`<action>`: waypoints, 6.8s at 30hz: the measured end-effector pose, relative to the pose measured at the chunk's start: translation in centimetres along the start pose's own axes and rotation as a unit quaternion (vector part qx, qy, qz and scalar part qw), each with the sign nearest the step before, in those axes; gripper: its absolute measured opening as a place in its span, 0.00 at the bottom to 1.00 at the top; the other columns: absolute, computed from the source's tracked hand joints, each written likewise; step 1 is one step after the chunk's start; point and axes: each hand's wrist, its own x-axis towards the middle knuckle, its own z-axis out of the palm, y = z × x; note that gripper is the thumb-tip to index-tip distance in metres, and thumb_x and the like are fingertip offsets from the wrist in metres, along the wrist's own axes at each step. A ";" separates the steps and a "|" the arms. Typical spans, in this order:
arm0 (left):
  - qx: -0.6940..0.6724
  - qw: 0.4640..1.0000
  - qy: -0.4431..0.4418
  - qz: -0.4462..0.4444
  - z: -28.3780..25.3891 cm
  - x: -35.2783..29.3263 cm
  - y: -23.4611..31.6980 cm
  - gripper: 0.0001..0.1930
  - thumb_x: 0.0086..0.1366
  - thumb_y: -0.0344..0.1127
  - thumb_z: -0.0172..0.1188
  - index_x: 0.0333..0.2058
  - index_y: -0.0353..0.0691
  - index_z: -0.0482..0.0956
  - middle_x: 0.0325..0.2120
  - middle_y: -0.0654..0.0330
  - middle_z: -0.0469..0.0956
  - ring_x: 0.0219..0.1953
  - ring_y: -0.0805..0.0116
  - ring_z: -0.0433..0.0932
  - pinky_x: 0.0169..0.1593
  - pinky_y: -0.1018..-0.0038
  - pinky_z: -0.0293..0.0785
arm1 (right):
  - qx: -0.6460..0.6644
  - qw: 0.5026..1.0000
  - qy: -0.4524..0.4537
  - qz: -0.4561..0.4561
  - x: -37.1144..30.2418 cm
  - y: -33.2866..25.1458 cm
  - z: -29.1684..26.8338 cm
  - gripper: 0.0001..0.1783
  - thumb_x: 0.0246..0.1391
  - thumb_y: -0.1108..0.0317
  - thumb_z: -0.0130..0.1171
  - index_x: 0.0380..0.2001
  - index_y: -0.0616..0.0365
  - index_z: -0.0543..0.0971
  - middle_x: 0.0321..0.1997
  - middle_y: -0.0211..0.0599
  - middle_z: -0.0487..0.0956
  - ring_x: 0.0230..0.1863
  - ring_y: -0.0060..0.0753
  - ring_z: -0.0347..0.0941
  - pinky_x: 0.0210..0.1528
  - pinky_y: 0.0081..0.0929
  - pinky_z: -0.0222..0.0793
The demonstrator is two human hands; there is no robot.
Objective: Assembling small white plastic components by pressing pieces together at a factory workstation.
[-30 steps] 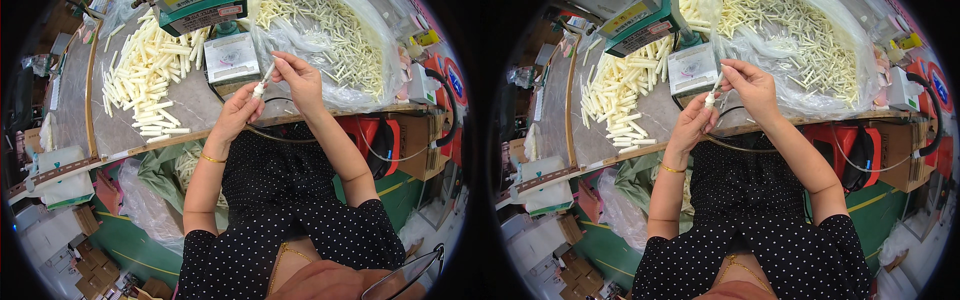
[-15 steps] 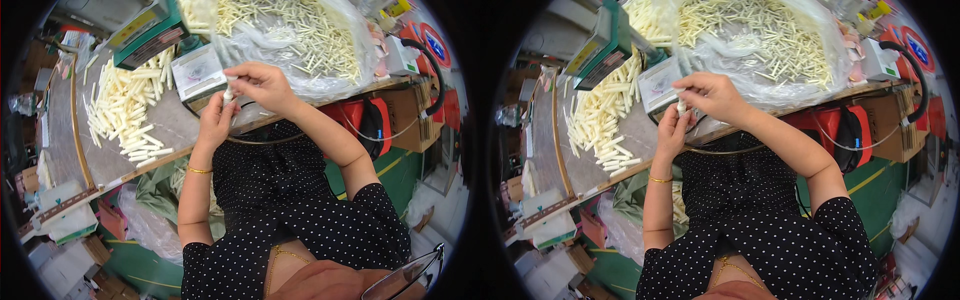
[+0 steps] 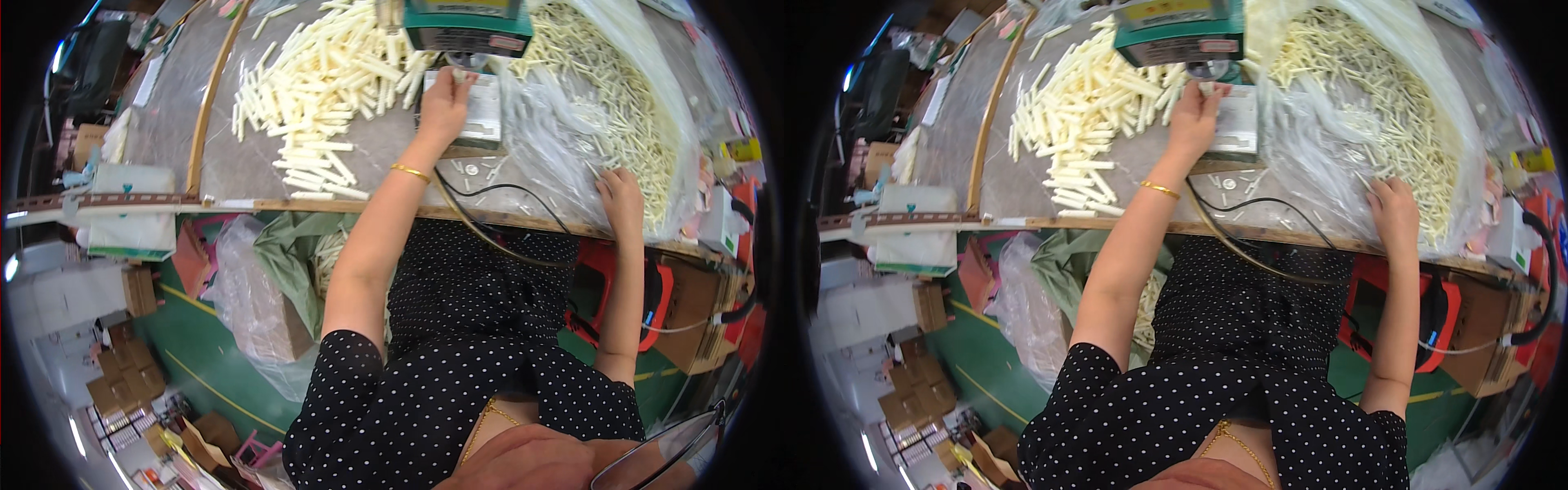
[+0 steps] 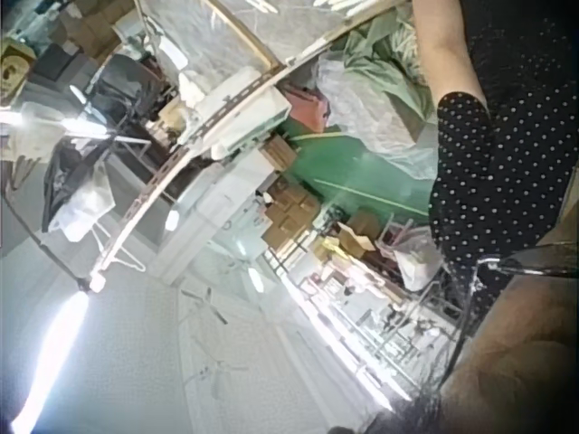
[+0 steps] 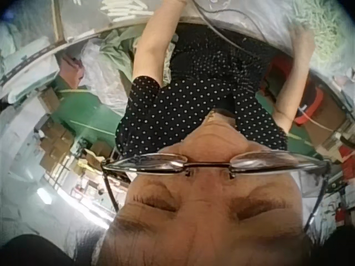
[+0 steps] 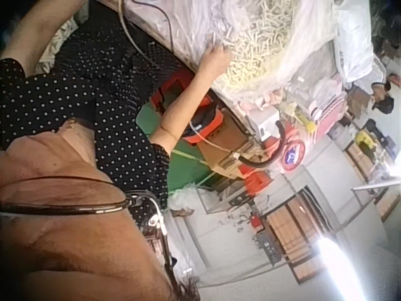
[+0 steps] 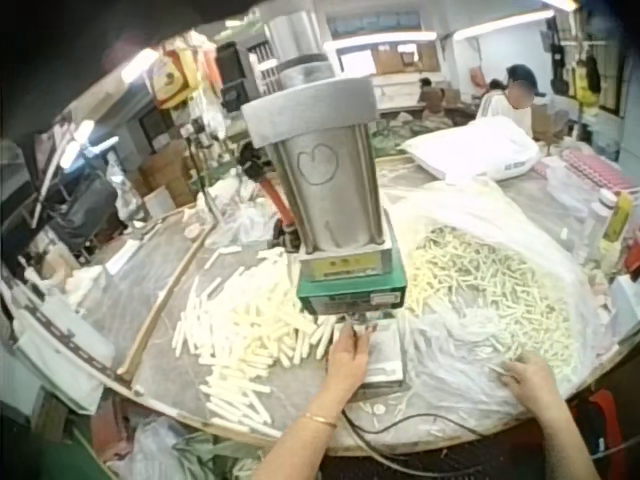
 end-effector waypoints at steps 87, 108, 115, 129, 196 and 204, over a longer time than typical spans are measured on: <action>-0.191 0.939 -0.109 -0.263 -5.5 -6.4 5.5 0.11 0.50 0.26 0.66 0.23 0.39 0.69 0.21 0.53 0.78 0.17 0.81 0.66 0.20 0.87 0.57 | 0.523 0.823 -0.199 0.100 5.8 -12.6 0.0 0.09 0.54 0.71 0.52 0.36 0.62 0.77 0.24 0.26 0.73 0.25 0.16 0.68 0.28 0.16 0.66; 0.326 0.913 0.038 0.241 -0.3 -3.1 3.8 0.10 0.42 0.29 0.64 0.27 0.37 0.77 0.20 0.57 0.75 0.26 0.58 0.71 0.30 0.66 0.68 | 0.395 0.914 0.074 -0.059 7.5 -13.2 -3.0 0.16 0.46 0.73 0.61 0.41 0.58 0.74 0.31 0.35 0.75 0.28 0.27 0.70 0.29 0.21 0.67; 0.319 0.930 0.109 0.145 -0.4 -1.9 1.7 0.10 0.42 0.32 0.64 0.26 0.38 0.78 0.19 0.54 0.73 0.26 0.56 0.72 0.29 0.63 0.68 | 0.079 0.990 0.113 0.001 6.3 -1.6 0.6 0.11 0.45 0.66 0.60 0.33 0.58 0.77 0.32 0.39 0.77 0.36 0.42 0.72 0.38 0.33 0.68; 0.242 0.965 0.056 0.088 -0.9 -1.0 3.5 0.11 0.47 0.35 0.58 0.31 0.38 0.76 0.27 0.50 0.74 0.31 0.48 0.71 0.35 0.58 0.67 | -0.135 0.990 0.034 -0.009 5.2 1.4 3.0 0.06 0.37 0.73 0.57 0.24 0.61 0.75 0.27 0.43 0.76 0.33 0.46 0.70 0.36 0.39 0.66; -0.145 0.965 0.107 -0.190 -0.7 -1.3 3.7 0.14 0.45 0.26 0.68 0.32 0.31 0.76 0.26 0.63 0.76 0.24 0.77 0.72 0.27 0.81 0.66 | 0.441 0.880 0.124 -0.122 9.9 -15.9 -0.4 0.20 0.45 0.75 0.60 0.45 0.59 0.74 0.44 0.38 0.72 0.32 0.25 0.72 0.31 0.18 0.69; -0.178 0.955 0.108 -0.209 -0.9 -1.6 3.5 0.12 0.44 0.25 0.69 0.27 0.35 0.75 0.21 0.65 0.74 0.18 0.80 0.66 0.21 0.83 0.60 | 0.425 0.898 0.106 -0.041 7.2 -12.0 0.4 0.15 0.47 0.76 0.58 0.42 0.59 0.76 0.43 0.35 0.72 0.30 0.20 0.71 0.31 0.16 0.66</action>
